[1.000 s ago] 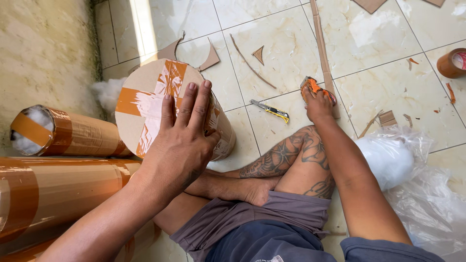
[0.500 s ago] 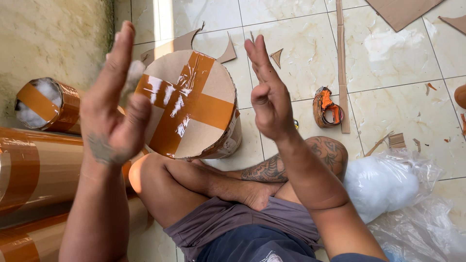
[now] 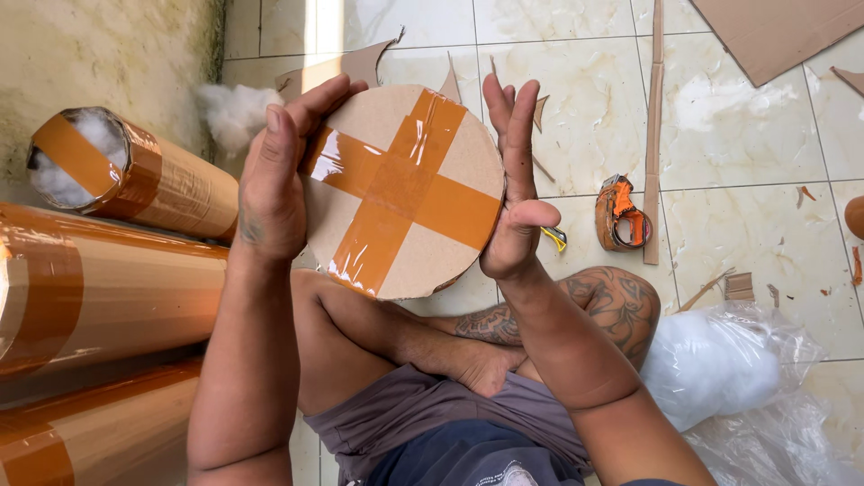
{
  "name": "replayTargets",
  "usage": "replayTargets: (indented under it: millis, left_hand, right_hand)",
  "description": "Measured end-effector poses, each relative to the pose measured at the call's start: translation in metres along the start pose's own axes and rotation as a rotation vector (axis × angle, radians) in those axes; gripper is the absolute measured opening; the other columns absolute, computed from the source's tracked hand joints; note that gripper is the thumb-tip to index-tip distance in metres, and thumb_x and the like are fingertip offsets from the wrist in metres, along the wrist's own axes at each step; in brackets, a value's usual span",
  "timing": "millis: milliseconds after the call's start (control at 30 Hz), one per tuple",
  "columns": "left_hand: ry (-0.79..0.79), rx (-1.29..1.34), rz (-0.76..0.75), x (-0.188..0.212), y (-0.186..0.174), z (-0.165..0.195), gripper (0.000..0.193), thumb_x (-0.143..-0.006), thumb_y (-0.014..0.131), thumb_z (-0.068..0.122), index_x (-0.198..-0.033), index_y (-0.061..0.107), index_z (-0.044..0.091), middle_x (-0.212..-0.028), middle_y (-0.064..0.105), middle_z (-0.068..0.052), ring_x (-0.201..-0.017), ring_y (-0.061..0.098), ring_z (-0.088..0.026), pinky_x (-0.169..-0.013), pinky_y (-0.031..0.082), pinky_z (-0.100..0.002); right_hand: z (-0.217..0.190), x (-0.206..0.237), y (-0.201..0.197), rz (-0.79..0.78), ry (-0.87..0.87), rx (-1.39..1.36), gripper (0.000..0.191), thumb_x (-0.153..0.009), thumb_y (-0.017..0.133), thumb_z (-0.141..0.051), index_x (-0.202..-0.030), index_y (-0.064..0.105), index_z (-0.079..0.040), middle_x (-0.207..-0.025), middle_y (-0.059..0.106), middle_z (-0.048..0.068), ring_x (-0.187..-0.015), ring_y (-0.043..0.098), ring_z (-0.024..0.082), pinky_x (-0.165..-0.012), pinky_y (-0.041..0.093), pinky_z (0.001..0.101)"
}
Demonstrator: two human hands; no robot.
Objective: The person assembles cardboard cylinders by applying packing tape to the ends and cutting cardboard pieces to fit the openings. They use a utility knife to trim excess tape and cut circular shapes from flat cardboard sheets, then insert the pieces into the cylinder ends.
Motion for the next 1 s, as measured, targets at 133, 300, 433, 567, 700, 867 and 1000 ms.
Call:
replayTargets:
  millis: [133,300,433,567,700,867,1000]
  left_hand:
    - [0.008,-0.043,0.019,0.005,-0.005,-0.003,0.083,-0.111,0.032,0.061,-0.150,0.048,-0.011,-0.154,0.055,-0.026,-0.146,0.051,-0.030,-0.129,0.035,-0.040]
    - [-0.043,0.027,-0.015,0.002,-0.014,-0.017,0.090,-0.105,0.031,0.068,-0.153,0.046,-0.007,-0.155,0.053,-0.024,-0.147,0.049,-0.031,-0.128,0.035,-0.042]
    - [0.044,0.120,-0.122,-0.004,-0.010,-0.018,0.096,-0.105,0.031,0.072,-0.160,0.037,-0.006,-0.165,0.043,-0.022,-0.158,0.041,-0.030,-0.135,0.031,-0.043]
    - [0.010,0.130,-0.067,0.000,-0.007,-0.026,0.099,-0.104,0.028,0.073,-0.155,0.044,-0.010,-0.160,0.048,-0.026,-0.151,0.045,-0.034,-0.130,0.035,-0.046]
    - [0.048,0.055,0.209,0.026,-0.018,-0.016,0.096,-0.106,0.027,0.071,-0.156,0.040,-0.009,-0.159,0.049,-0.026,-0.151,0.046,-0.033,-0.129,0.036,-0.042]
    - [0.187,-0.246,0.433,0.057,-0.012,0.000,0.089,-0.112,0.026,0.067,-0.163,0.030,-0.007,-0.169,0.033,-0.026,-0.162,0.030,-0.031,-0.134,0.025,-0.040]
    - [0.142,-0.302,0.434,0.054,-0.012,-0.018,0.084,-0.109,0.036,0.062,-0.158,0.029,-0.005,-0.163,0.035,-0.025,-0.140,0.043,-0.033,-0.124,0.034,-0.043]
  right_hand:
    - [0.016,0.012,0.009,-0.078,0.047,-0.151,0.106,-0.095,0.013,-0.085,-0.166,-0.008,-0.008,-0.175,0.018,0.022,-0.161,0.021,0.028,-0.135,0.018,0.0429]
    - [-0.007,0.017,-0.009,0.005,-0.004,0.167,0.102,-0.099,0.007,-0.084,-0.166,-0.003,-0.008,-0.175,0.021,0.023,-0.161,0.022,0.026,-0.136,0.016,0.0399]
    - [-0.040,0.036,0.000,0.100,-0.033,0.146,0.102,-0.100,0.016,-0.084,-0.166,-0.005,-0.008,-0.175,0.014,0.028,-0.161,0.018,0.028,-0.134,0.015,0.0373]
    - [-0.042,0.035,0.020,0.109,-0.023,0.171,0.101,-0.102,0.020,-0.082,-0.166,0.002,-0.006,-0.173,0.017,0.031,-0.158,0.023,0.031,-0.131,0.022,0.0378]
    - [-0.017,-0.009,0.017,-0.089,-0.010,0.013,0.103,-0.101,0.020,-0.083,-0.166,0.009,-0.004,-0.168,0.031,0.031,-0.154,0.036,0.032,-0.129,0.032,0.0398]
    - [0.007,-0.060,0.015,-0.238,0.031,-0.144,0.104,-0.100,0.018,-0.082,-0.165,0.020,-0.001,-0.163,0.043,0.032,-0.155,0.045,0.036,-0.132,0.038,0.0442]
    - [-0.024,-0.051,-0.016,0.135,-0.108,0.165,0.106,-0.094,0.005,-0.083,-0.152,0.030,0.003,-0.160,0.036,0.032,-0.154,0.041,0.039,-0.137,0.033,0.0503]
Point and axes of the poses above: each hand's wrist, its own x-axis away from the middle knuckle, its own y-axis out of the palm, z = x × y, the point moved 10 cm from there along -x, towards the middle knuckle
